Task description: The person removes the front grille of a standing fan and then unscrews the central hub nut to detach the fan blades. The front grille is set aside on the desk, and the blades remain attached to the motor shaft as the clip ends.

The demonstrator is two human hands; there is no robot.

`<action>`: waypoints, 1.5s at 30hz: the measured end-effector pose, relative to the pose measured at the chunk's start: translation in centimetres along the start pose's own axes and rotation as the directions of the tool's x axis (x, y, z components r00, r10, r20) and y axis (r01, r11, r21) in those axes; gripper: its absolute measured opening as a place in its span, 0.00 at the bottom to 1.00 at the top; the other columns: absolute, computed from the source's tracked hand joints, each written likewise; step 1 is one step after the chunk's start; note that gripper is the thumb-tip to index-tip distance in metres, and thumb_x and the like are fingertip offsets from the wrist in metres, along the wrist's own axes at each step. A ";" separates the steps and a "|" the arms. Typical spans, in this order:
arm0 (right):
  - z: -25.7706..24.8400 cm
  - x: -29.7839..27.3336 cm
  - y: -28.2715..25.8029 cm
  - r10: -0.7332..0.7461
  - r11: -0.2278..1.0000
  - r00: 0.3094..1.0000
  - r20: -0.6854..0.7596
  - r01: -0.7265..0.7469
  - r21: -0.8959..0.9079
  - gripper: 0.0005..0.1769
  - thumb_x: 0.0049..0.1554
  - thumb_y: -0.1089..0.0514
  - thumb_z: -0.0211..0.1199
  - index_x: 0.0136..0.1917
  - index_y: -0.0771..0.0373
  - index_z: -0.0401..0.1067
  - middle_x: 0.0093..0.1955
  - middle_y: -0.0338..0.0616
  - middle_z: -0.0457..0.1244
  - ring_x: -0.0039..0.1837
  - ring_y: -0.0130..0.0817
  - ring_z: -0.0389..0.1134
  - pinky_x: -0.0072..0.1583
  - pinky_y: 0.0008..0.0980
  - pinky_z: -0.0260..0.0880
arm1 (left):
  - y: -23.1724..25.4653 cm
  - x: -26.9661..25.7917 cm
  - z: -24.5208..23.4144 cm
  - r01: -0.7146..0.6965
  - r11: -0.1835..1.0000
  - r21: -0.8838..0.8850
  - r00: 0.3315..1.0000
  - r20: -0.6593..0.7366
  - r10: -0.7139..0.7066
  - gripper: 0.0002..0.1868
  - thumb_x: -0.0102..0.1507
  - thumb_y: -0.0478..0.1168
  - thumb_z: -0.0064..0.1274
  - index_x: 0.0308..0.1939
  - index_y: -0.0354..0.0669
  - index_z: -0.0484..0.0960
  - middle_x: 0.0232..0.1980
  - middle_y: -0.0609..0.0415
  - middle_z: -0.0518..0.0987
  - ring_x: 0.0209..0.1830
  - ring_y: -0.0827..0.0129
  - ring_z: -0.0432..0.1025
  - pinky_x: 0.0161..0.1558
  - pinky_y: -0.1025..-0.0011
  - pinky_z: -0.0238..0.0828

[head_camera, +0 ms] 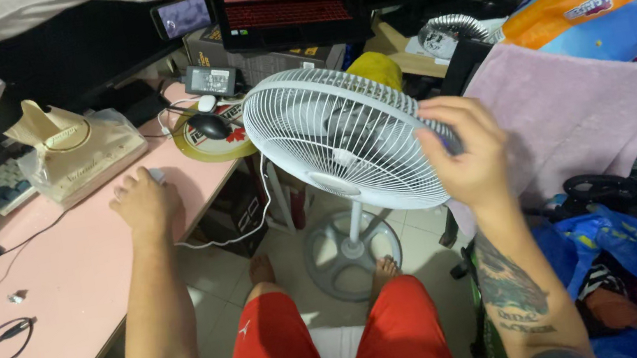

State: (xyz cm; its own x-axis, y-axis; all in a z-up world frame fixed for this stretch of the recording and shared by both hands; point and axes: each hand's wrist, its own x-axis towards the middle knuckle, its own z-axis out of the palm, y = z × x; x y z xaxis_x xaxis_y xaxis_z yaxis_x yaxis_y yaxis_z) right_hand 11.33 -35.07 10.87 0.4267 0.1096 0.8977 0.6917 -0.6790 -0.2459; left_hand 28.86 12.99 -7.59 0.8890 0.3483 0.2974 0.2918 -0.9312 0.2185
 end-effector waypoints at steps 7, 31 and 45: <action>1.8 1.1 -0.5 0.061 0.998 0.993 0.103 -0.059 -0.016 0.25 0.54 0.60 0.72 0.63 0.68 0.71 0.64 0.53 0.66 0.66 0.49 0.67 0.66 0.41 0.67 | 2.8 -2.5 -1.4 -0.247 0.963 -0.105 0.926 -0.317 0.203 0.39 0.60 0.53 0.56 0.71 0.38 0.66 0.72 0.32 0.65 0.75 0.37 0.54 0.69 0.35 0.45; 2.4 -13.9 10.9 0.466 0.881 0.868 -0.173 -0.439 0.174 0.33 0.71 0.44 0.48 0.78 0.70 0.55 0.77 0.55 0.56 0.79 0.44 0.56 0.78 0.40 0.51 | 15.9 -4.7 -3.3 -0.458 0.107 -0.882 0.833 -0.384 0.397 0.45 0.56 0.59 0.69 0.64 0.32 0.70 0.59 0.43 0.68 0.63 0.56 0.68 0.65 0.63 0.65; 4.2 -17.2 13.8 0.596 0.765 0.797 -0.099 -0.526 0.371 0.40 0.72 0.37 0.38 0.81 0.70 0.47 0.80 0.55 0.52 0.79 0.42 0.53 0.78 0.38 0.49 | 11.6 -14.1 -8.4 -0.425 0.234 -0.874 0.904 -0.420 0.074 0.45 0.54 0.63 0.72 0.59 0.32 0.71 0.56 0.45 0.68 0.58 0.55 0.70 0.61 0.61 0.70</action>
State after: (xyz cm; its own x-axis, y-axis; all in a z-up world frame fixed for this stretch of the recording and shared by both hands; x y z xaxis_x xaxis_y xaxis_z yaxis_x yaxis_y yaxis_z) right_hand 15.98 -43.22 -9.50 0.6944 -0.3895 0.6051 0.5213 -0.3075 -0.7961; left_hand 16.76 -1.86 -1.48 0.6771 0.2917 0.6757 -0.6186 -0.2717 0.7372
